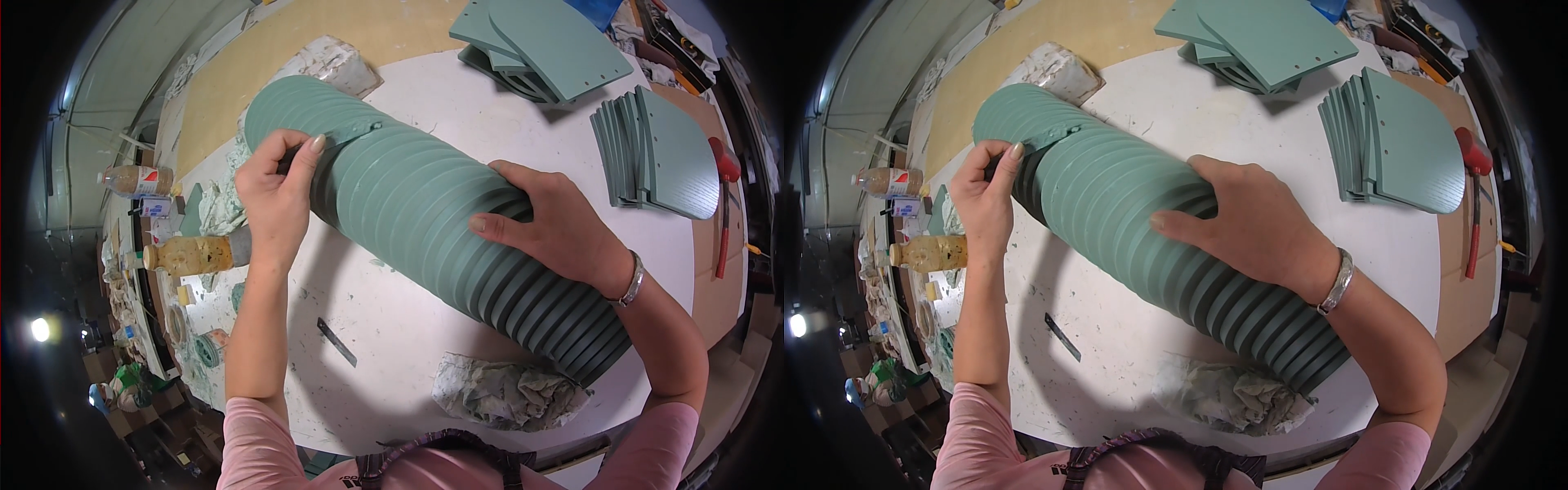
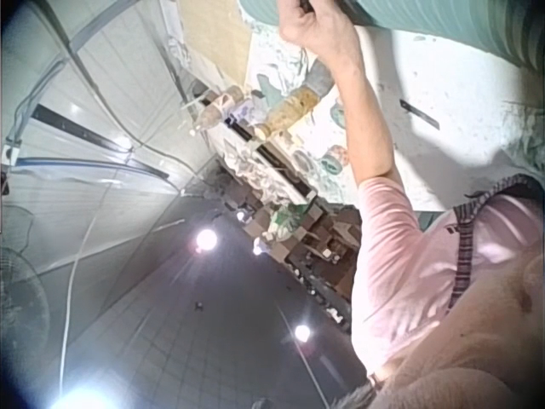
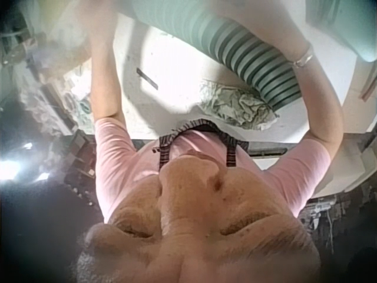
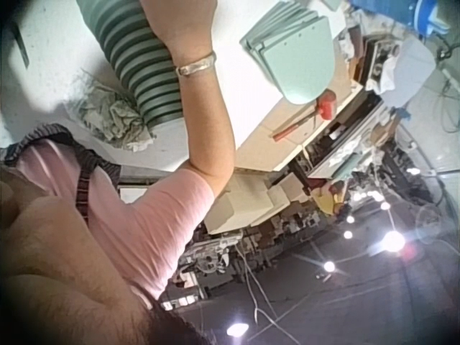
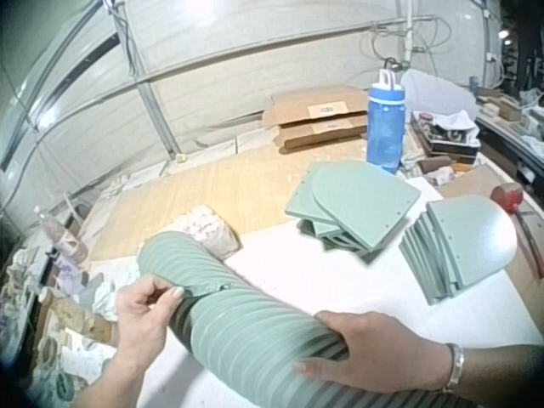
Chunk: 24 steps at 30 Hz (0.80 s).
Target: The person removes excess material from the edges of a stack of green foam sheets and wipes the surfaces with a cloth.
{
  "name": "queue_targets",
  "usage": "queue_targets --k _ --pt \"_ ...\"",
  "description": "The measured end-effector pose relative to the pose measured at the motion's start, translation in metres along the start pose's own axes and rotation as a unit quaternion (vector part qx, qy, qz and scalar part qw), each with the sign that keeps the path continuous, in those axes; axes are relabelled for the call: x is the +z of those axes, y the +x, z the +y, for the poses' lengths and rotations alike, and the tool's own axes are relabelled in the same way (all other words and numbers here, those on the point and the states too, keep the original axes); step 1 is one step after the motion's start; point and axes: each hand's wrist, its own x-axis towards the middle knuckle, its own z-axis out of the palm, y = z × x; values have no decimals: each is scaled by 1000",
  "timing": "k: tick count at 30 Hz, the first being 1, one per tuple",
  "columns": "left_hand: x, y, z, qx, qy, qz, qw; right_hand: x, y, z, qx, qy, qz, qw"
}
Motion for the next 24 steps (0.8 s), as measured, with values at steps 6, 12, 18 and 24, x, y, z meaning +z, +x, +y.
queue_targets --k 6,12,18,24 --pt "-3 -3 -3 -7 9 -7 1000 0 0 1 -6 -11 4 1000" --pt "-8 -6 -6 -19 -18 21 999 1 0 1 -9 0 6 1000" --pt "-11 -9 -7 -32 -24 25 999 1 1 1 -3 2 -2 1000" --pt "-12 -13 -13 -29 -8 36 999 1 1 1 -1 5 -3 1000"
